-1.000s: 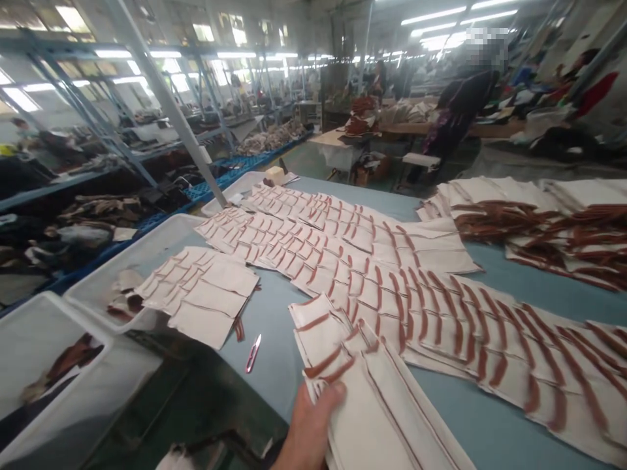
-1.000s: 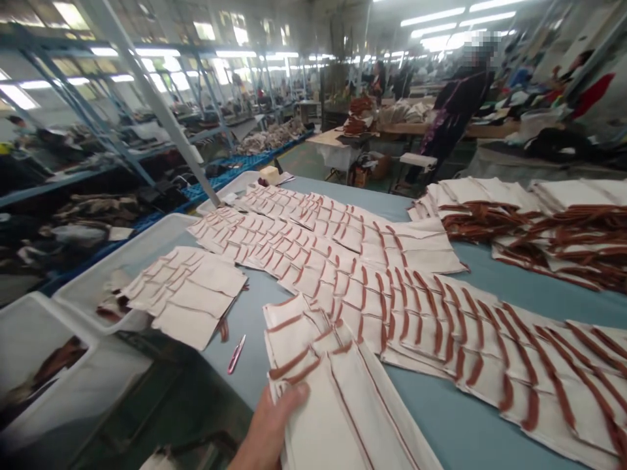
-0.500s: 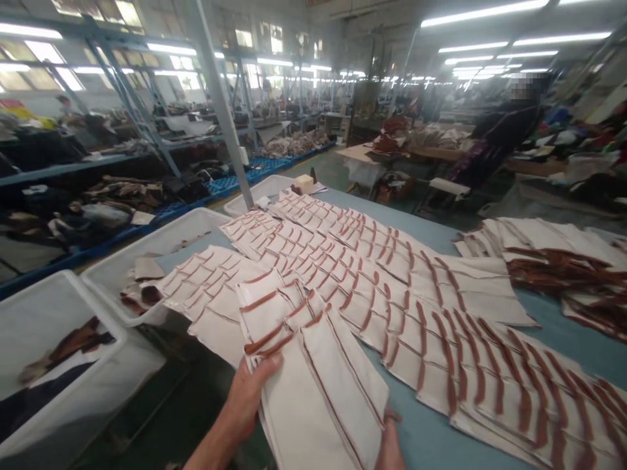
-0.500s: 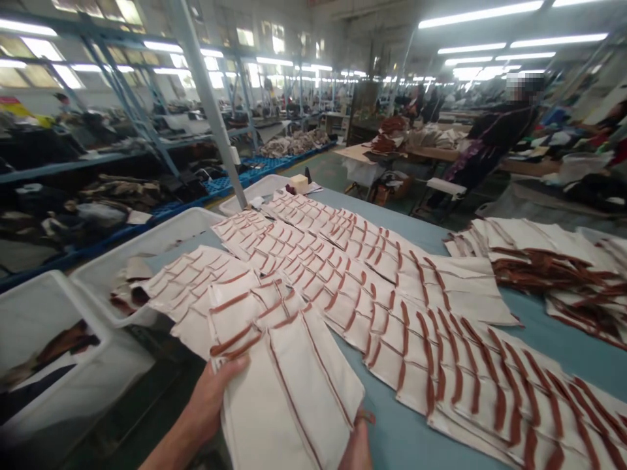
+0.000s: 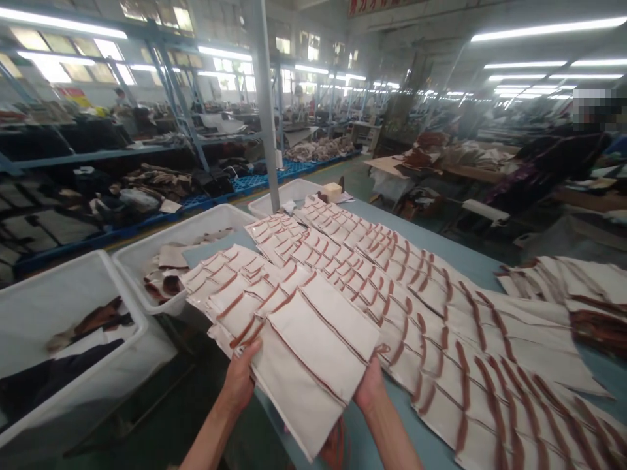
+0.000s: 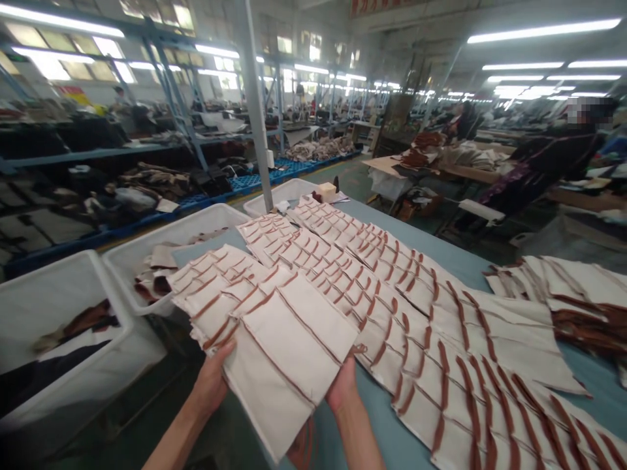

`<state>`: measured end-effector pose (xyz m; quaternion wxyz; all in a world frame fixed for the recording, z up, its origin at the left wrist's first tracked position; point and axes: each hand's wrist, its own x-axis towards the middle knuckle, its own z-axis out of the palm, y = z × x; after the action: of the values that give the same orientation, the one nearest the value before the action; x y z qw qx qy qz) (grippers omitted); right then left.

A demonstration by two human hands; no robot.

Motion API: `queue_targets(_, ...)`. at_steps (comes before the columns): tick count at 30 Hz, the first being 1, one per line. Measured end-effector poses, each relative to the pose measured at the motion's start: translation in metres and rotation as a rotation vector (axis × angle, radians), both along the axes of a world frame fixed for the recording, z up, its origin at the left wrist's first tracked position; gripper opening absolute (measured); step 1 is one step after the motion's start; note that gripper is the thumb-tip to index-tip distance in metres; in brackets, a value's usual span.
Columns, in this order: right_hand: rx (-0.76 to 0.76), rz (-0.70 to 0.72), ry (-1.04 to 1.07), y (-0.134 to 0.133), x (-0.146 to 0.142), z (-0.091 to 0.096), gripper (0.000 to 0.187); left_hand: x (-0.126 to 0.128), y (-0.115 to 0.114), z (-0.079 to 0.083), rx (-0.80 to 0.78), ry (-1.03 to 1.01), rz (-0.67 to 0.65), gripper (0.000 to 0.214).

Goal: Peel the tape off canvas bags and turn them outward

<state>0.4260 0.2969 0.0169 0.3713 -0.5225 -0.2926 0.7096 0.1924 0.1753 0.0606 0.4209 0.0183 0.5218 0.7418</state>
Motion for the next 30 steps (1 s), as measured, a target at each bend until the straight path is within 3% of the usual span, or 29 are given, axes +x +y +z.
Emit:
queue_targets(4,-0.147,0.085,-0.077,-0.012,-0.014,-0.031,0.08,0.005,-0.01,-0.035,-0.095,-0.006,0.064,0.03)
queue_targets(7,-0.183,0.155,-0.165,-0.028,-0.012,-0.05,0.06,0.005,-0.015,-0.041,-0.146,0.012,0.09,0.028)
queue_targets(11,-0.084,0.283,-0.332,-0.049,0.012,-0.064,0.041,0.003,-0.004,-0.027,-0.192,0.009,0.092,0.025)
queue_targets(15,0.105,0.452,-0.595,-0.09,0.042,-0.063,0.026,0.004,0.025,-0.006,-0.175,0.008,0.092,0.029)
queue_targets(18,0.284,0.575,-0.739,-0.129,0.034,-0.056,0.013,0.007,0.047,0.007,-0.151,-0.006,0.072,0.028)
queue_targets(21,0.445,0.66,-0.822,-0.148,-0.004,-0.054,0.042,0.01,0.059,0.01,-0.148,-0.02,0.067,0.025)
queue_targets(25,0.561,0.706,-0.939,-0.137,-0.058,-0.062,0.068,0.01,0.056,0.003,-0.172,-0.032,0.08,0.023)
queue_targets(27,0.605,0.701,-0.994,-0.131,-0.068,-0.066,0.075,0.008,0.049,-0.003,-0.18,-0.038,0.081,0.024)
queue_targets(30,0.642,0.701,-1.059,-0.134,-0.058,-0.07,0.082,0.006,0.035,-0.011,-0.195,-0.053,0.084,0.026)
